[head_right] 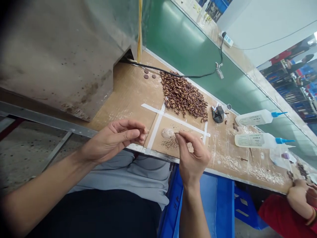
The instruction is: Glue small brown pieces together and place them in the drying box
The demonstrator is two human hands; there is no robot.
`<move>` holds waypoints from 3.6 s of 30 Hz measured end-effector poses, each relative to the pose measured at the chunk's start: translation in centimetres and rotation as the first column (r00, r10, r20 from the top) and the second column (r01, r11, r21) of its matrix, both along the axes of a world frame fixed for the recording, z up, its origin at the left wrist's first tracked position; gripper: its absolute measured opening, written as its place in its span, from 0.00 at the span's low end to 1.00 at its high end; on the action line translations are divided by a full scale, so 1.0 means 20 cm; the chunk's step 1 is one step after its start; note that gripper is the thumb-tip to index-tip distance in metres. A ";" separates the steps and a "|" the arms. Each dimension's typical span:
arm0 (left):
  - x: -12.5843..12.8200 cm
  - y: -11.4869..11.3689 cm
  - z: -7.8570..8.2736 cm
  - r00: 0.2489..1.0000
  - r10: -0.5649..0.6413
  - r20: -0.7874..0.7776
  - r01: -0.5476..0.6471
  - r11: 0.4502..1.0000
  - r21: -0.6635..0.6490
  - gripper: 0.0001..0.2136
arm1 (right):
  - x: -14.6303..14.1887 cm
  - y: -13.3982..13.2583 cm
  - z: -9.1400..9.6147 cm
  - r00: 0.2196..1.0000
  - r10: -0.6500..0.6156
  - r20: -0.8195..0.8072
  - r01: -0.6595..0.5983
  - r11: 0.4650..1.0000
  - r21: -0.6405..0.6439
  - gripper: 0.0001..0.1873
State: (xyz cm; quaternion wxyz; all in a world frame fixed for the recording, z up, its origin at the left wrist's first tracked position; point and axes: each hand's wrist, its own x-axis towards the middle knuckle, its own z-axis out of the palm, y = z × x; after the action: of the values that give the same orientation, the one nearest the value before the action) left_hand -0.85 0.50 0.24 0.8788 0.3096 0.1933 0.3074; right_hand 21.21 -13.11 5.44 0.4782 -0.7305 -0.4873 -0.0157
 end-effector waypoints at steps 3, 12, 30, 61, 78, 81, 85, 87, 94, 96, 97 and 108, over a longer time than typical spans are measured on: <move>-0.01 -0.01 0.00 1.000 0.001 -0.006 -0.001 1.000 -0.002 0.11 | -0.02 0.02 0.00 0.991 0.020 0.133 -0.018 1.000 -0.020 0.04; 0.00 -0.01 0.00 0.997 -0.044 0.065 0.045 0.999 -0.021 0.12 | -0.04 0.04 -0.03 0.939 0.029 0.343 -0.011 0.999 -0.053 0.04; -0.01 -0.02 0.01 0.995 -0.054 0.088 0.056 0.998 -0.025 0.12 | -0.06 0.03 -0.04 0.911 0.042 0.411 -0.009 0.997 -0.082 0.04; -0.01 -0.02 0.02 0.998 -0.024 0.065 0.026 0.999 -0.031 0.10 | -0.10 -0.17 -0.18 0.964 0.167 0.206 -0.138 0.979 -0.148 0.07; -0.02 -0.02 0.04 0.999 -0.048 -0.011 0.047 0.997 -0.069 0.11 | -0.10 -0.20 -0.23 0.961 0.136 0.240 -0.135 0.991 -0.018 0.12; -0.01 -0.03 0.05 0.998 -0.041 0.043 0.045 0.993 -0.112 0.11 | -0.10 -0.20 -0.21 0.967 0.134 0.219 -0.135 0.991 -0.012 0.11; 0.01 -0.03 0.05 0.996 -0.054 0.073 0.063 0.989 -0.132 0.11 | -0.12 -0.18 -0.14 0.981 0.055 0.187 -0.067 0.996 0.053 0.10; 0.02 -0.02 0.04 0.996 -0.065 0.068 0.073 0.990 -0.122 0.11 | -0.13 -0.16 -0.10 0.985 0.030 0.168 -0.044 0.996 0.080 0.10; 0.04 -0.04 0.04 0.996 -0.075 0.042 0.080 0.987 -0.136 0.12 | -0.19 -0.08 0.03 0.996 0.078 0.054 -0.086 0.981 0.176 0.10; 0.04 -0.05 0.05 0.997 -0.074 0.028 0.078 0.987 -0.140 0.13 | -0.21 -0.06 0.04 0.996 0.094 -0.006 -0.091 0.980 0.178 0.10; 0.04 -0.05 0.05 0.997 -0.073 0.023 0.076 0.987 -0.139 0.14 | -0.22 -0.05 0.04 0.994 0.107 -0.036 -0.099 0.979 0.178 0.09; 0.05 -0.08 0.05 0.999 -0.015 0.042 0.021 0.986 -0.167 0.14 | -0.30 0.06 -0.05 0.947 0.178 -0.269 -0.139 0.977 0.159 0.05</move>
State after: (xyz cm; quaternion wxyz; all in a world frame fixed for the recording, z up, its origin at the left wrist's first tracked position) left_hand 0.17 -1.02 1.33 0.9083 0.2299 0.1977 0.2883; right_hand 15.21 -11.83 4.51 0.5917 -0.6488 -0.4693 0.0932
